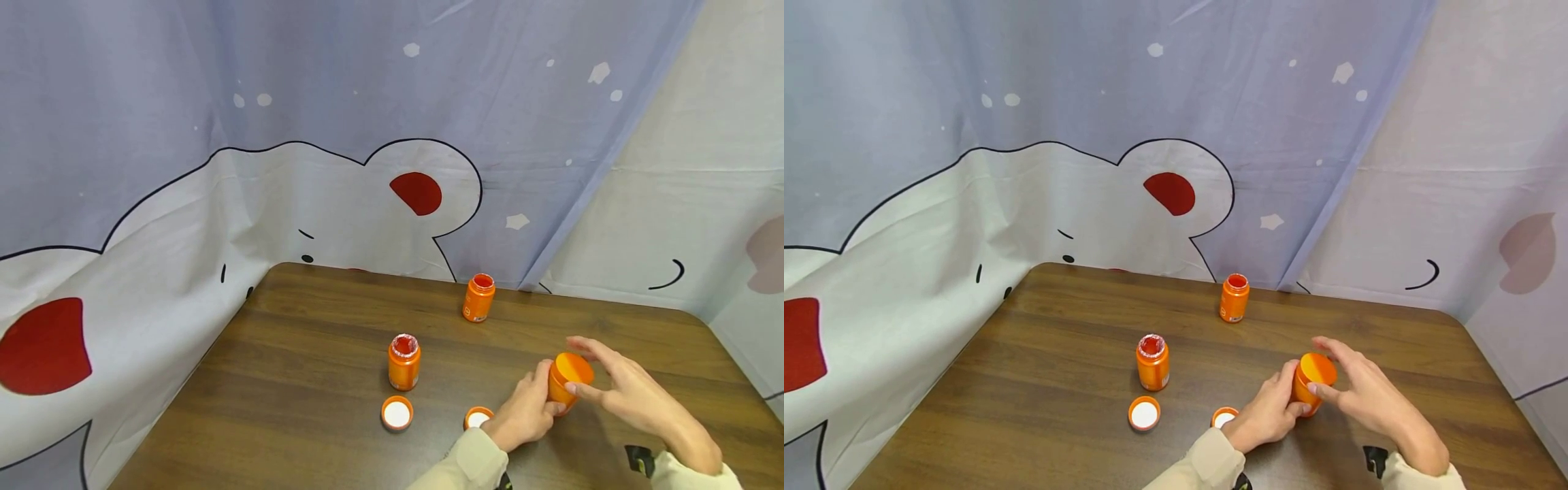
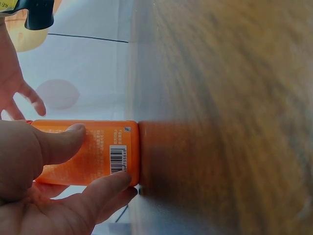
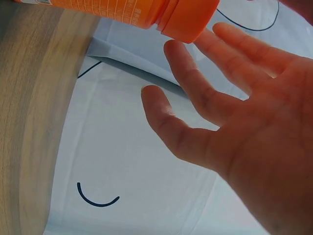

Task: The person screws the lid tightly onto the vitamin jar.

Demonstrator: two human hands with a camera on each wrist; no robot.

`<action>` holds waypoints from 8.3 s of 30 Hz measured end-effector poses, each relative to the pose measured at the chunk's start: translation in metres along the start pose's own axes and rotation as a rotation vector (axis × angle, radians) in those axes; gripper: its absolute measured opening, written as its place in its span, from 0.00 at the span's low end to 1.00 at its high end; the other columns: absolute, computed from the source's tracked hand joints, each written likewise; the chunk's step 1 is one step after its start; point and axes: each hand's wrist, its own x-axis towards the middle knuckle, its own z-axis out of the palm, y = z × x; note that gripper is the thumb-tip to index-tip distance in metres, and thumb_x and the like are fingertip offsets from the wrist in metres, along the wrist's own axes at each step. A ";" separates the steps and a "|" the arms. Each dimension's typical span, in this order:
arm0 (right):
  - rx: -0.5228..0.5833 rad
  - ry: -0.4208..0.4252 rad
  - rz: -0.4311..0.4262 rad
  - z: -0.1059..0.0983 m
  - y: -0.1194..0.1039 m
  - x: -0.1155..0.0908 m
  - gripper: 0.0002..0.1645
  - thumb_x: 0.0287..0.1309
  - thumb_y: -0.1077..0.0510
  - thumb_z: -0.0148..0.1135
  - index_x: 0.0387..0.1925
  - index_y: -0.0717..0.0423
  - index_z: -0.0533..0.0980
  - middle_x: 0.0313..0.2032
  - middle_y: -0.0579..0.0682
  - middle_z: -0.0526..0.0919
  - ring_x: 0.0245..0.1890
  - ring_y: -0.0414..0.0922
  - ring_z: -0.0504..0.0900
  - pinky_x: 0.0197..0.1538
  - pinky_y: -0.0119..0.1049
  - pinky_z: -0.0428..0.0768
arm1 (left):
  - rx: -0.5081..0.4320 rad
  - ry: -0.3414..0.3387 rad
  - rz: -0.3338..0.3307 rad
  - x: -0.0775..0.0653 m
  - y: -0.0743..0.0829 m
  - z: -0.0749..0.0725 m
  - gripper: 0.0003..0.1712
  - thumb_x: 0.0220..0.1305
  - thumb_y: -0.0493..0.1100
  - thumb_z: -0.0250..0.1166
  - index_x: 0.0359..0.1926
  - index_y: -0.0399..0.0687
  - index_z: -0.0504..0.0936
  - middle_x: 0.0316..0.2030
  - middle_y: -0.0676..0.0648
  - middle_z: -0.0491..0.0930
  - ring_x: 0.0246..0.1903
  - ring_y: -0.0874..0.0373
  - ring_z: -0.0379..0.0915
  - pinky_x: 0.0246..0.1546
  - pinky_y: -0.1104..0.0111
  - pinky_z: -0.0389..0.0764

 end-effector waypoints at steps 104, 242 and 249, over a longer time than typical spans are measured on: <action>-0.018 0.017 -0.037 0.000 -0.003 -0.001 0.32 0.52 0.51 0.66 0.58 0.50 0.68 0.54 0.50 0.75 0.52 0.48 0.71 0.51 0.37 0.68 | -0.019 -0.021 -0.051 0.000 0.001 0.001 0.33 0.58 0.47 0.63 0.61 0.63 0.56 0.40 0.53 0.71 0.37 0.65 0.69 0.34 0.71 0.73; 0.015 0.000 -0.017 0.001 -0.003 -0.001 0.40 0.50 0.51 0.67 0.61 0.58 0.60 0.54 0.58 0.73 0.50 0.57 0.72 0.46 0.57 0.67 | -0.066 -0.007 -0.008 -0.001 0.001 -0.001 0.34 0.57 0.42 0.65 0.60 0.59 0.57 0.41 0.53 0.70 0.38 0.66 0.69 0.38 0.73 0.73; 0.005 0.007 -0.049 0.002 -0.002 -0.001 0.35 0.51 0.54 0.66 0.60 0.55 0.63 0.49 0.52 0.77 0.47 0.52 0.72 0.45 0.56 0.66 | -0.072 -0.016 -0.034 -0.001 0.002 0.000 0.33 0.57 0.43 0.65 0.60 0.61 0.57 0.40 0.53 0.70 0.37 0.66 0.68 0.36 0.73 0.73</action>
